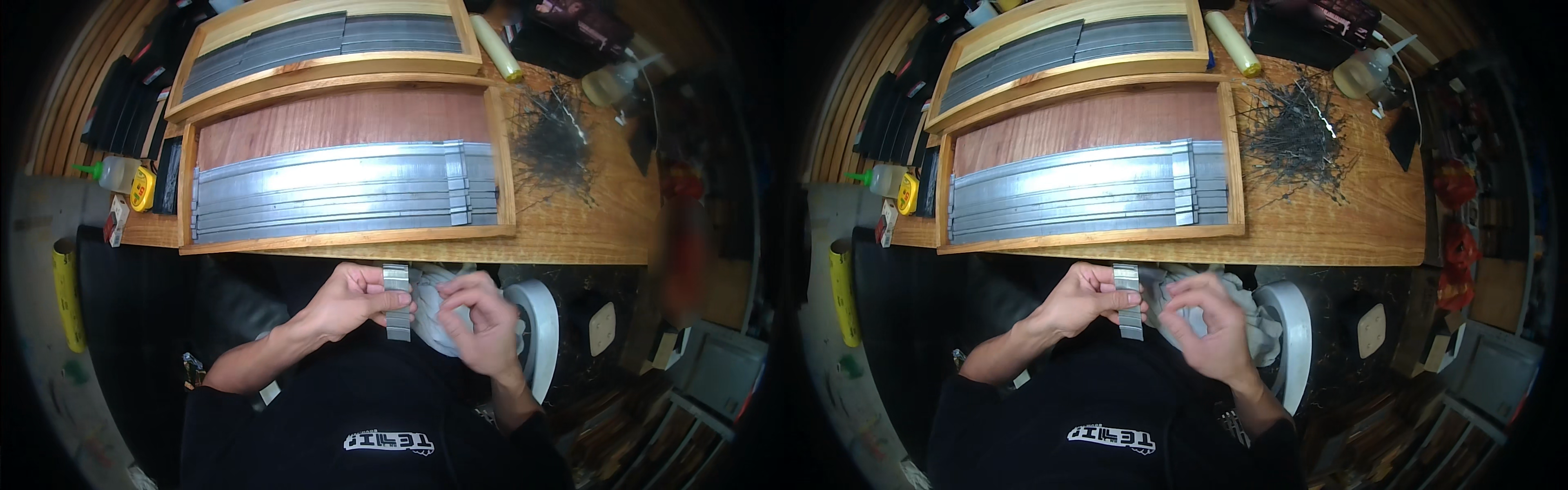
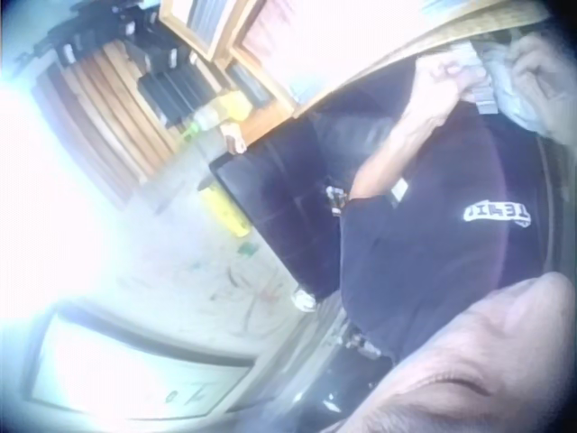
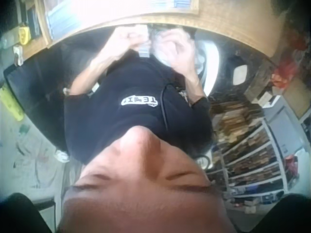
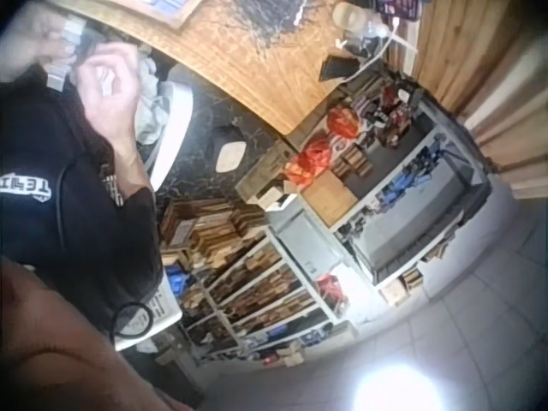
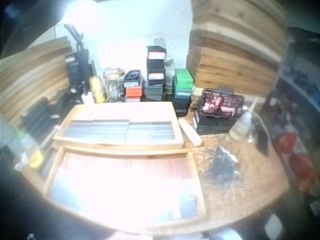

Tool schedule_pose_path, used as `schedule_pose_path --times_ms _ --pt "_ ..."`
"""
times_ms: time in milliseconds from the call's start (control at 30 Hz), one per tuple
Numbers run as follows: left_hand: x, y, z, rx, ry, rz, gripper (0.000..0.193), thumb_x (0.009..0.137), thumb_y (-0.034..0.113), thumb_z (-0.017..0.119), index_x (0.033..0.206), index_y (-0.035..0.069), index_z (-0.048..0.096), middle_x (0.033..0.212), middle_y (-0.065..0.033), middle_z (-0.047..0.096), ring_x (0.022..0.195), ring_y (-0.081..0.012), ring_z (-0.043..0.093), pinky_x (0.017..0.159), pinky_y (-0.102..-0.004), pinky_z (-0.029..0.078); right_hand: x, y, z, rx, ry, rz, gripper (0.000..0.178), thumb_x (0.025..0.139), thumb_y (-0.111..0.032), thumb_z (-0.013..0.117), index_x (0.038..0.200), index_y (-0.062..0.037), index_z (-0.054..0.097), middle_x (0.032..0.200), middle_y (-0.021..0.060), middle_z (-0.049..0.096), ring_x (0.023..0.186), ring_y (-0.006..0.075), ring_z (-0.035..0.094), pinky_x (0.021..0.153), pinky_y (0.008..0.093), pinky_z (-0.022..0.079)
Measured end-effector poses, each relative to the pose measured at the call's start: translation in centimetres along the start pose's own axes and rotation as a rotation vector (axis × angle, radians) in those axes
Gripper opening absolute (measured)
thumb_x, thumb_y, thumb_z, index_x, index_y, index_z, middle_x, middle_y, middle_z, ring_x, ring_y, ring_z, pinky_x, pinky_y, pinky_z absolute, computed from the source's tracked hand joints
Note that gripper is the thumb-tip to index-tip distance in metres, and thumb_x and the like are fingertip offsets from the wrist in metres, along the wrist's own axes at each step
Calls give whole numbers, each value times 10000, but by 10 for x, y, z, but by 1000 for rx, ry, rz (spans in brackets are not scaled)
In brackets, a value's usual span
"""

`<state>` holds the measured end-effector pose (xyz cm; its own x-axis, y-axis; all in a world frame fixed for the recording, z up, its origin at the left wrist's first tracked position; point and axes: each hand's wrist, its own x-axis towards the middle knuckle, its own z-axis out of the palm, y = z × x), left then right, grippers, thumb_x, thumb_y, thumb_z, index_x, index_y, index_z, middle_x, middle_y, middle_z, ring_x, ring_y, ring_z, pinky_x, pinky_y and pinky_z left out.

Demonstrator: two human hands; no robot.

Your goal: The person repeatedly picks up small rectangular metal pieces from a wooden tray and joins them end-to-end by hand. They form a short linked chain and continue adding pieces, occasionally adjusting the alignment of the connected segments.

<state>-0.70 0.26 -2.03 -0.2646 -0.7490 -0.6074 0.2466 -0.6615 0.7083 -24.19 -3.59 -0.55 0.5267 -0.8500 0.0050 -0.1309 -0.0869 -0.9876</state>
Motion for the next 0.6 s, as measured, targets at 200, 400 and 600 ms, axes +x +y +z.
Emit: schedule_pose_path --times_ms 200,400,600 --pt "-14 -10 10 117 -57 141 133 985 115 734 1059 13 777 884 0 766 784 -30 637 670 -203 505 11 10 25 242 -42 208 311 875 -19 794 1177 -17 722 992 40 642 791 88 574 692 221 478" --pt "-23 1 9 603 31 527 164 905 4 750 1057 -57 748 871 -149 764 695 -140 707 590 -273 519 25 -4 39 -47 86 -228 150 873 -81 827 986 3 776 817 46 610 708 136 574 603 265 466" --pt "-7 54 6 883 176 1256 333 776 -86 765 1106 -73 727 1011 -188 771 895 -307 776 780 -350 621 68 -58 15 -249 15 -579 301 774 22 844 1067 -19 787 852 43 618 802 152 609 669 294 508"
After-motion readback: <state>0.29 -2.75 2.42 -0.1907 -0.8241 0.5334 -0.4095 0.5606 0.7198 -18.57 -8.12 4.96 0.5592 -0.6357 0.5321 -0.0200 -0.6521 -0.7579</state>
